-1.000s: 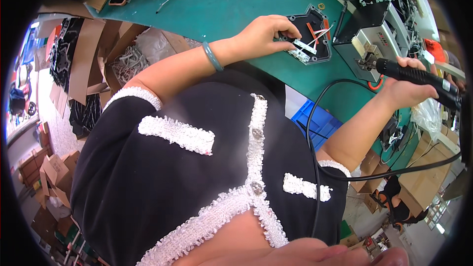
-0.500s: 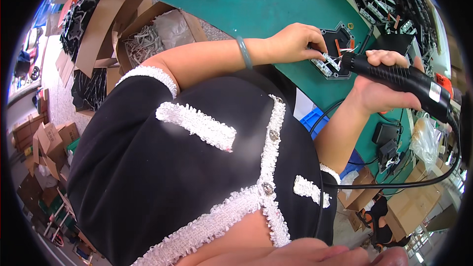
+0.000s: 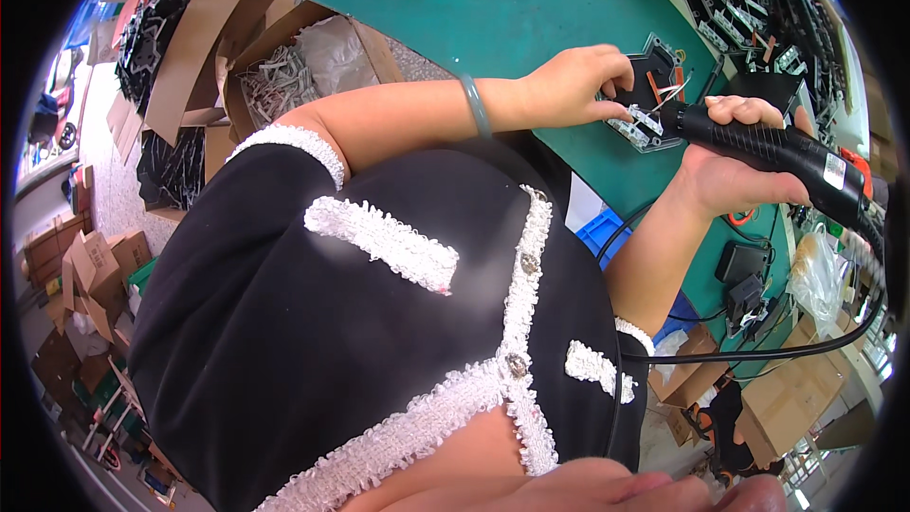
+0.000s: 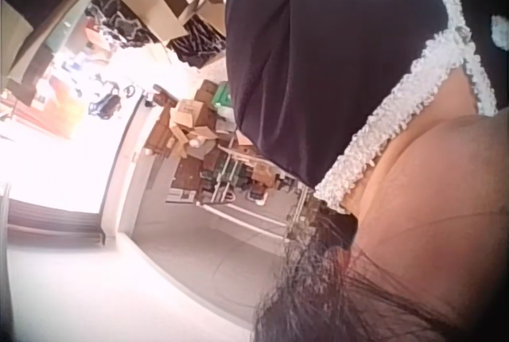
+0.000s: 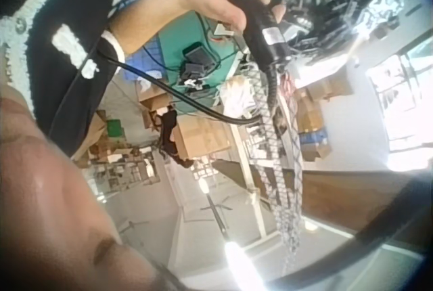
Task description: The recorder is using a handheld assembly tool to join or process plastic electronic components at a factory workstation.
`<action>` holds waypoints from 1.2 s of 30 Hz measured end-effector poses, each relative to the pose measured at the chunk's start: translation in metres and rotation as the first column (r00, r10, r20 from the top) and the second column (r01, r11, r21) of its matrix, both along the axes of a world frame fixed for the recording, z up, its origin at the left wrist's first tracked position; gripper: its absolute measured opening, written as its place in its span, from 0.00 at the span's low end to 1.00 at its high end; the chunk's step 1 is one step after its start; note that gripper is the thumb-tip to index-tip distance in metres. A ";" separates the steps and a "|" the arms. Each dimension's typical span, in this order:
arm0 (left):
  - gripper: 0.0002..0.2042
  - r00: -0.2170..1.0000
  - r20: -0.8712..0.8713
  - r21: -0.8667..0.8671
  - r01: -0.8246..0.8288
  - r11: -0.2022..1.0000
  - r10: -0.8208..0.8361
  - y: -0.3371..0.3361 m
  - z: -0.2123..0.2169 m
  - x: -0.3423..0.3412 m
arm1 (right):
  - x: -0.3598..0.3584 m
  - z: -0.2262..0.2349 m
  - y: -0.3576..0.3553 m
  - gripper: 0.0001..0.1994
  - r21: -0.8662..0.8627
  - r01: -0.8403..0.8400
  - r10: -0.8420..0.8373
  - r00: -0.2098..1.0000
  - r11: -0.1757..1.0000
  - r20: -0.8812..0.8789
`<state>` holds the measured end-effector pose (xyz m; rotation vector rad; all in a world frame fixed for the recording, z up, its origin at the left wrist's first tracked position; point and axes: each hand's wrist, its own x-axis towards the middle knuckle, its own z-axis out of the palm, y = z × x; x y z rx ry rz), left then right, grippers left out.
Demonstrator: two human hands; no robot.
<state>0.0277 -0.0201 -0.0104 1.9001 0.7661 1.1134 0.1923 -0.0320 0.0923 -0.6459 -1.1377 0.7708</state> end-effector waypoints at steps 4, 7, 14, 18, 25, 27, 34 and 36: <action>0.10 0.998 -0.059 0.016 0.025 1.000 -0.024 0.000 0.000 -0.002 | 0.002 0.001 0.001 0.48 0.021 0.087 -0.087 0.996 0.996 0.007; 0.11 0.996 -0.080 0.028 0.027 0.999 -0.025 -0.001 -0.002 -0.001 | 0.004 0.001 0.000 0.48 0.023 0.085 -0.085 0.996 0.996 -0.027; 0.09 0.999 -0.045 -0.042 0.023 0.999 -0.025 0.000 0.002 0.000 | 0.005 0.001 -0.001 0.49 0.039 0.042 -0.039 0.995 0.998 -0.091; 0.09 0.998 -0.048 -0.069 0.044 0.997 -0.047 0.001 0.002 0.001 | 0.005 0.000 0.001 0.49 0.038 0.038 -0.035 0.996 0.999 -0.080; 0.08 0.998 -0.051 -0.065 0.033 0.997 -0.036 0.001 0.002 0.002 | 0.003 -0.004 0.004 0.47 -0.006 0.016 -0.016 1.000 1.000 -0.022; 0.08 0.998 -0.045 -0.063 0.035 0.997 -0.038 0.001 0.003 0.002 | 0.002 -0.003 0.003 0.47 -0.017 -0.004 0.003 0.999 1.000 -0.039; 0.08 0.999 -0.042 -0.063 0.018 0.998 -0.021 -0.001 0.001 0.001 | -0.007 -0.002 0.003 0.47 -0.061 0.059 -0.055 0.996 0.996 0.073; 0.08 0.999 -0.047 -0.058 0.019 0.998 -0.022 -0.002 0.002 0.002 | -0.011 0.001 0.001 0.48 -0.067 0.056 -0.049 0.994 0.996 0.100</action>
